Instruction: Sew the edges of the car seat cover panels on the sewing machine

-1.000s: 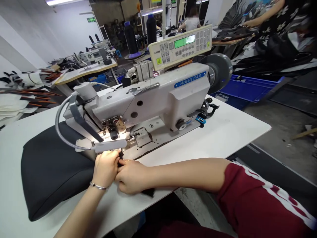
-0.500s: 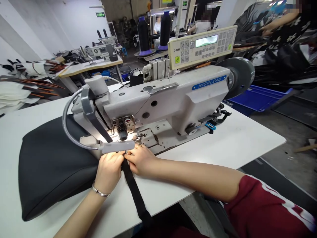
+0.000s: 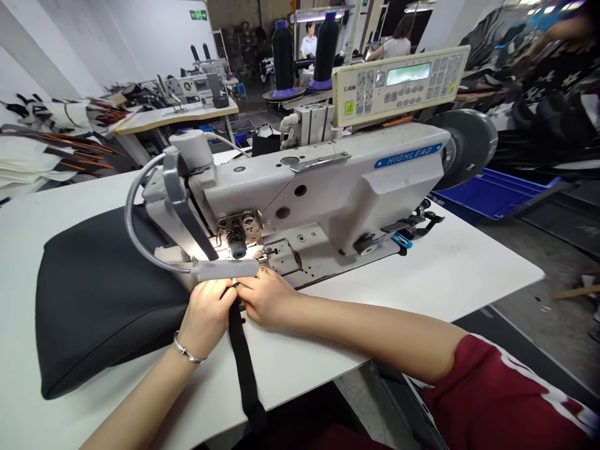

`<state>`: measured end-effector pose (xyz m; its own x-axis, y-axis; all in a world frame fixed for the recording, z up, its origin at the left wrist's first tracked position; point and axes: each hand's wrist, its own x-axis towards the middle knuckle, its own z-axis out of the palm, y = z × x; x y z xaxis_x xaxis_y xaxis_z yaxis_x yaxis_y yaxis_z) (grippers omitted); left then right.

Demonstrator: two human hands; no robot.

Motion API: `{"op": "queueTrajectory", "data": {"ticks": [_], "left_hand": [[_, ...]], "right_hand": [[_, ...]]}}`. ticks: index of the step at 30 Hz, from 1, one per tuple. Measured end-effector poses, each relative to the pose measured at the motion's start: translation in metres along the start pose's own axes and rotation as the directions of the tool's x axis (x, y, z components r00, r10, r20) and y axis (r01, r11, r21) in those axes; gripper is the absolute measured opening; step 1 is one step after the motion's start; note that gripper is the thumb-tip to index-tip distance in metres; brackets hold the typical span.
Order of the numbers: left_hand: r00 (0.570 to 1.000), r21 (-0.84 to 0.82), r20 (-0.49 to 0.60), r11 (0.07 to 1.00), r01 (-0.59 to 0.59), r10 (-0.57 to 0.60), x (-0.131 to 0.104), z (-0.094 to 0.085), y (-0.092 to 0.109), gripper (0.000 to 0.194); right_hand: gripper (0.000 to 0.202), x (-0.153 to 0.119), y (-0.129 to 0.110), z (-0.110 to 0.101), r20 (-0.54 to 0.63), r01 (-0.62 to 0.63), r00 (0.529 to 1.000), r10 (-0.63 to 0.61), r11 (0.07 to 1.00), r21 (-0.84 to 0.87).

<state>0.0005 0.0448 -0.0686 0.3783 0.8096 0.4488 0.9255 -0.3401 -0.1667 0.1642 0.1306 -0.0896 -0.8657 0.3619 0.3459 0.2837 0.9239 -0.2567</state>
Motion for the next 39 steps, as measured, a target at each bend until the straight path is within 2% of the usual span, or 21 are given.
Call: {"op": "queueTrajectory", "data": {"ticks": [7,15,26,33,39], "left_hand": [[0.997,-0.081,0.033,0.994,0.067,-0.065,0.002,0.002,-0.008,0.023],[1.000,-0.107,-0.027,0.994,0.013,-0.016,0.003,0.015,-0.028,0.028],[0.998,-0.085,-0.066,0.996,0.007,-0.012,0.010,0.016,-0.032,0.023],[1.000,-0.081,-0.018,0.997,0.018,-0.020,0.006,0.020,-0.034,0.025],[1.000,-0.085,0.024,0.996,0.005,-0.003,0.006,0.013,-0.030,0.023]], "right_hand": [[0.014,0.004,-0.001,0.000,-0.006,-0.013,1.000,0.013,1.000,-0.005],[0.029,0.005,-0.005,-0.002,-0.007,-0.068,0.998,0.068,0.997,0.028],[0.038,0.009,-0.006,-0.001,0.026,-0.145,0.989,0.144,0.989,0.023],[0.034,0.011,-0.004,0.001,0.000,-0.133,0.991,0.133,0.991,0.015],[0.030,0.012,-0.002,0.004,-0.003,-0.093,0.996,0.093,0.995,-0.024]]}}
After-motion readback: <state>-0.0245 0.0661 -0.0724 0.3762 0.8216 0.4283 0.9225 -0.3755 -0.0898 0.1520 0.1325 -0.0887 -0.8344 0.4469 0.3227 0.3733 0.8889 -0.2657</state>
